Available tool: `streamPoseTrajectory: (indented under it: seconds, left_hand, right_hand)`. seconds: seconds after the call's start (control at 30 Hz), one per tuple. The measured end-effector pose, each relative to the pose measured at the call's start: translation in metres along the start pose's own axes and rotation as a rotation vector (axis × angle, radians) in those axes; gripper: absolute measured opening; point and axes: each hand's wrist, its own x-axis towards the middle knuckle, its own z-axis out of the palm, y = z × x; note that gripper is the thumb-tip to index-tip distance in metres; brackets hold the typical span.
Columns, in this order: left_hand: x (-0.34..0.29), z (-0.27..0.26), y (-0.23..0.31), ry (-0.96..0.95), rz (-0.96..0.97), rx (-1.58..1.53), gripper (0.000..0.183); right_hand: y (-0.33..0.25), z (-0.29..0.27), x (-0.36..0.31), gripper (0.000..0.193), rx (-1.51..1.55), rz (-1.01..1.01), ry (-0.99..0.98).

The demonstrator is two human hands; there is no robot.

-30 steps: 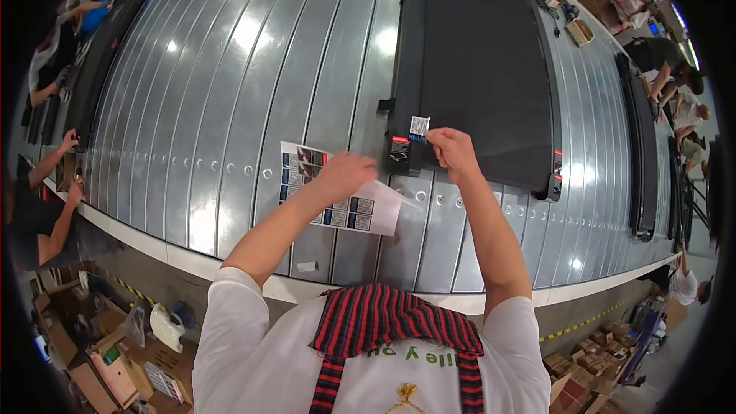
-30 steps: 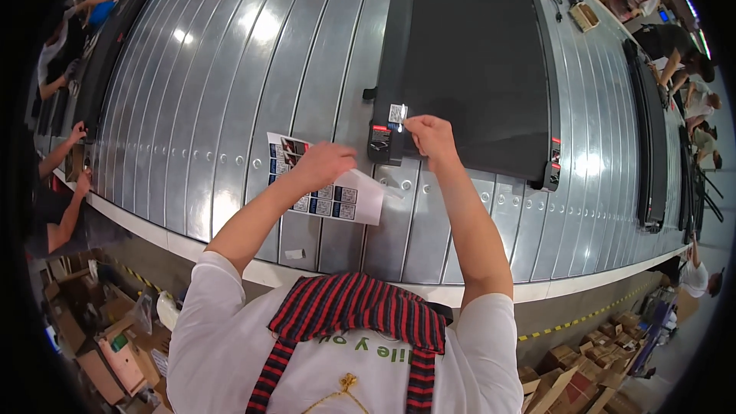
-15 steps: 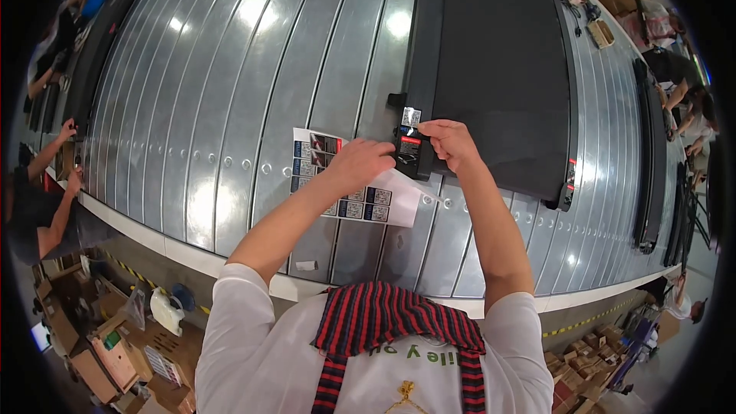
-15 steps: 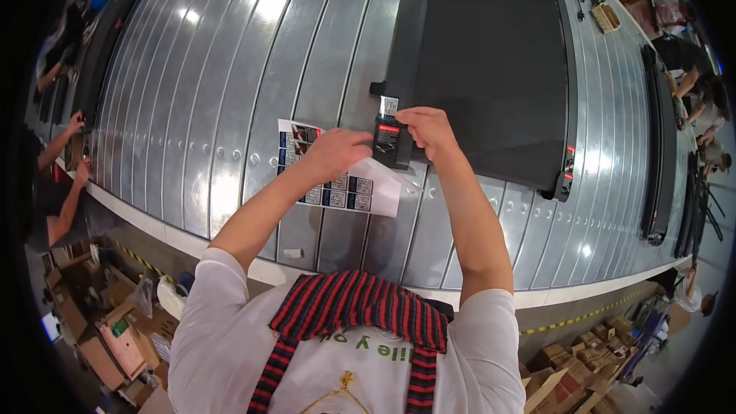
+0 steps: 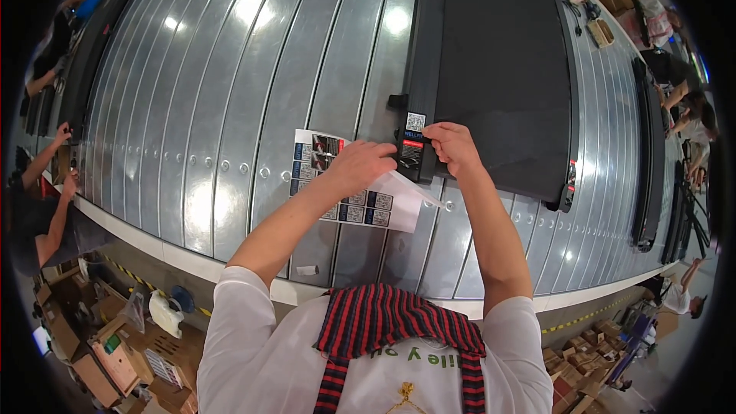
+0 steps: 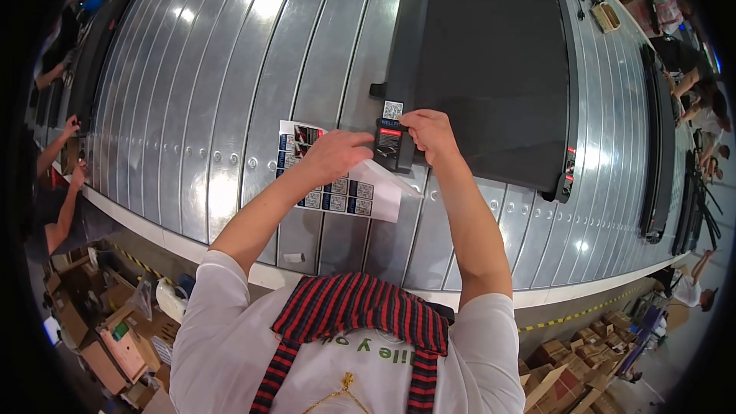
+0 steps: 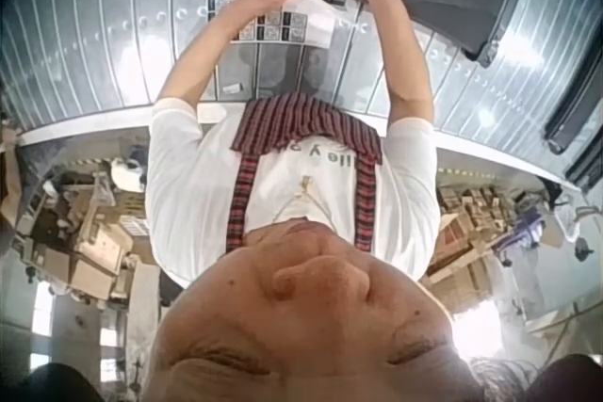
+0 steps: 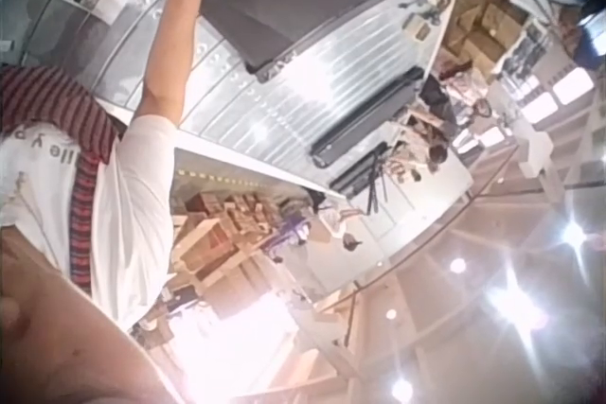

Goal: Applying warning and QR code labels to treadmills on a factory assembly line.

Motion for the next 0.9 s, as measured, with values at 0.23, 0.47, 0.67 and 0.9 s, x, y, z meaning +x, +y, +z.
streamPoseTrajectory:
  seconds: [0.23, 0.47, 0.67, 0.9]
  left_hand:
    - [-0.0007, 0.0038, -0.0040, 0.053, 0.042, 0.010, 0.015]
    - [0.0015, -0.0017, -0.0048, 0.064, 0.045, 0.014, 0.012]
    - [0.0036, -0.0025, -0.0045, 0.049, 0.027, 0.025, 0.009]
    - [0.0044, -0.0036, -0.0040, 0.027, 0.016, 0.016, 0.009]
  right_hand:
    - [0.0017, 0.0002, 0.0005, 0.010, -0.011, -0.004, -0.023]
    - [0.0005, 0.0035, -0.0011, 0.011, -0.033, -0.008, 0.023]
    - [0.0011, 0.0037, -0.0012, 0.011, -0.031, -0.025, 0.024]
    - [0.0038, 0.0037, -0.0001, 0.011, -0.016, -0.043, 0.036]
